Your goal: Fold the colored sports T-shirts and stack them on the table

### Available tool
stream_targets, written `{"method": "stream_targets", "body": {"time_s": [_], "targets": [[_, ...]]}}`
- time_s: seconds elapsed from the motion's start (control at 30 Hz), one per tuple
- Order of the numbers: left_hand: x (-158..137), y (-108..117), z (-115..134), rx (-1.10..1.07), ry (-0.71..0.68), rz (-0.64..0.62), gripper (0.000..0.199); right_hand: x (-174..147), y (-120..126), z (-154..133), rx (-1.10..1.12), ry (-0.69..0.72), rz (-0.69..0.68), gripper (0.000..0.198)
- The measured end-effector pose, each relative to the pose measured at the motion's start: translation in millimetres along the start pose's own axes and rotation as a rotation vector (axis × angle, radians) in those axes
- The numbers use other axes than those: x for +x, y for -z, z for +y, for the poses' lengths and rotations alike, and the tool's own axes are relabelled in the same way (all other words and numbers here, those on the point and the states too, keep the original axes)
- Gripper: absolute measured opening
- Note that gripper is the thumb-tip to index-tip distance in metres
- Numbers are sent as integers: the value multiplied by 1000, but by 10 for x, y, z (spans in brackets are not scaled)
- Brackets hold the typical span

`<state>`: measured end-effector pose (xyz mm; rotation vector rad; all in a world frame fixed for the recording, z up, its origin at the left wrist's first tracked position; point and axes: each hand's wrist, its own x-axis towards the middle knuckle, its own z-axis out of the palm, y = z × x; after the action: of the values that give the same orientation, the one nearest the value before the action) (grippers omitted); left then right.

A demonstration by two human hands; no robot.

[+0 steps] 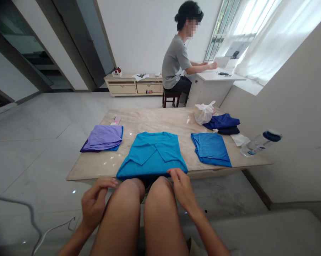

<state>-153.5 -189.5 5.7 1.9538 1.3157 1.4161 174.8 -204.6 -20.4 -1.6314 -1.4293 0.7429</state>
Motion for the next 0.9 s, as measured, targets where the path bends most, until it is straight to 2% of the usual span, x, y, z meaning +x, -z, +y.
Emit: {"method": "stream_targets", "body": {"time_s": [0.07,0.17,0.27,0.37,0.47,0.53,0.63,0.7,0.77,0.87,0.9], "targets": [[372,-176,-372,73,111,-24,28,535,162,301,-118,-121,66,46],[913,-573,-973,179,358,-162,20,1340,278,656,-314,-228,76,40],[1320,-969,-1427,332,495,-284,36,1989,238,890,-430,-338,65,38],[1616,-1252,-1690,567,514,-357,46,2456,135,1039,-459,-386,22,34],[1876,-1444,-1886,680,511,-435,52,2805,43,1122,-491,-400,-113,29],[2046,-1549,-2028,653,488,-465,49,2991,-18,1156,-511,-364,-180,33],[2341,-1682,-2213,517,457,-517,35,3241,-126,1173,-518,-263,-164,30],[2622,-1744,-2265,455,432,-492,30,3436,-179,1119,-507,-188,-79,27],[2981,-1764,-2229,442,385,-389,31,3674,-169,955,-472,-57,69,31],[3507,-1678,-1996,399,238,-100,26,4009,0,486,-446,127,339,46],[3615,-1616,-1880,380,177,2,22,4066,85,304,-450,171,413,45]]}}
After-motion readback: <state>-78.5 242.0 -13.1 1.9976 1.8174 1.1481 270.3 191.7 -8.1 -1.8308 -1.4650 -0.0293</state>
